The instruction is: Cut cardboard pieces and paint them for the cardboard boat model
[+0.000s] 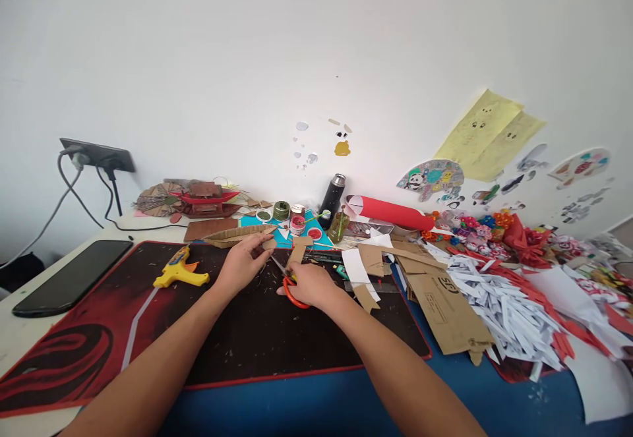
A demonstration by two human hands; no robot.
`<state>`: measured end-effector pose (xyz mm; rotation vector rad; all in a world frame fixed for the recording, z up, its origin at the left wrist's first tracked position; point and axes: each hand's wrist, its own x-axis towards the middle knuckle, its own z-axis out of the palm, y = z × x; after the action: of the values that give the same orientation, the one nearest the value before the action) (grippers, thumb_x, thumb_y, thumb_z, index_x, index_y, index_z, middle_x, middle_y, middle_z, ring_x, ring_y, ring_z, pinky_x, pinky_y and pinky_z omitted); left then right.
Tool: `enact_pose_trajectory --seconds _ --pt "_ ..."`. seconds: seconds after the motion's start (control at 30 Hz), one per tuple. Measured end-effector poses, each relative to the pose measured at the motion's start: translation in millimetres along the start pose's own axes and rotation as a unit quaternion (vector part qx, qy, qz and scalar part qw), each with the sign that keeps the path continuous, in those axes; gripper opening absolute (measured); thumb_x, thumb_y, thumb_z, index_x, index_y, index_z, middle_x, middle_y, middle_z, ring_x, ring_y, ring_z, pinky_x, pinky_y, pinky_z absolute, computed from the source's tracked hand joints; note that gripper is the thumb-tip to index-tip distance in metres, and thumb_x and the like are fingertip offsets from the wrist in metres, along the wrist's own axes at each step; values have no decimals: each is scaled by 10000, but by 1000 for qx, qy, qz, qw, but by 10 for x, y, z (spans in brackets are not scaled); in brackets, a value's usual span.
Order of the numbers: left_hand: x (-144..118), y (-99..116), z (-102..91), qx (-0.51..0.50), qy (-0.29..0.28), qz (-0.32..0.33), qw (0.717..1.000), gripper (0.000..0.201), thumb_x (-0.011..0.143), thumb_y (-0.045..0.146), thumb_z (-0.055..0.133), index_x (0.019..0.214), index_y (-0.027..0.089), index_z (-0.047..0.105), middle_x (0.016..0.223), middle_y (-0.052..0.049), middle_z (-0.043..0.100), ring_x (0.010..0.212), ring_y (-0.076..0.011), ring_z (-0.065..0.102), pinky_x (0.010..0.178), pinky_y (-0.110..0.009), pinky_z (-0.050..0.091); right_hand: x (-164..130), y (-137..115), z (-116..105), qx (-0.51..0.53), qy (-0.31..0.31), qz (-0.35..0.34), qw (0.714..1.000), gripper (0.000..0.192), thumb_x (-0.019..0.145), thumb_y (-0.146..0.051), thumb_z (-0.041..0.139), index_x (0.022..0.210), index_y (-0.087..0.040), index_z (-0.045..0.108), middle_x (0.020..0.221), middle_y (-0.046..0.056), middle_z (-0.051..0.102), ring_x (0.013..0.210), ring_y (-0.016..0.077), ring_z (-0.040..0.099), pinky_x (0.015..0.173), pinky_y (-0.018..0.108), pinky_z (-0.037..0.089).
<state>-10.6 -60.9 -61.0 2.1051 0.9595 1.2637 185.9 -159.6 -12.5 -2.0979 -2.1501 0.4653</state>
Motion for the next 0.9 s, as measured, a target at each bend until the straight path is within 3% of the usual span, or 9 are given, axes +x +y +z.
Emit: enact_pose_trajectory --seconds 0.1,0.23,0.33,0.47,0.7,0.9 --pt "3 -10 -10 2 -10 -1 1000 340 967 276 665 1278 219 793 1079 -78 797 917 -228 736 898 -357 592 -47 -40 -21 -5 -4 -8 1000 422 880 -407 893 1262 -244 813 1131 170 854 1106 410 786 869 390 527" --pt "12 -24 -16 3 -20 -8 1000 337 966 291 678 1267 218 809 968 -58 773 880 -235 731 863 -350 591 -106 -42 -91 38 7 -18 999 239 814 -316 928 1030 -241 857 1019 141 858 1080 404 787 877 385 521" --pt "15 -38 -2 1 -30 -12 999 344 965 299 680 1267 205 816 937 -56 767 864 -235 732 845 -344 586 -95 2 -106 121 28 -18 992 82 939 -318 811 937 -238 831 870 88 831 868 306 801 769 335 521" --pt "-2 -47 36 -1 -47 -15 999 340 963 350 704 1243 202 827 901 -48 772 818 -227 730 801 -330 584 34 74 -9 276 39 -1 960 232 1059 -400 645 1049 -216 787 708 1 750 466 155 646 535 262 480" --pt "-53 -39 75 0 -81 -10 997 310 967 358 704 1225 249 838 980 -57 812 858 -231 743 844 -340 589 359 60 264 475 52 17 878 466 971 -647 669 994 -182 700 588 -56 634 384 109 553 387 198 360" --pt "-42 -36 52 -13 -89 -27 996 311 952 347 714 1220 259 844 952 -52 801 842 -226 728 840 -341 586 471 52 385 541 61 9 839 526 844 -721 741 892 -206 647 514 -91 573 365 102 508 390 196 316"
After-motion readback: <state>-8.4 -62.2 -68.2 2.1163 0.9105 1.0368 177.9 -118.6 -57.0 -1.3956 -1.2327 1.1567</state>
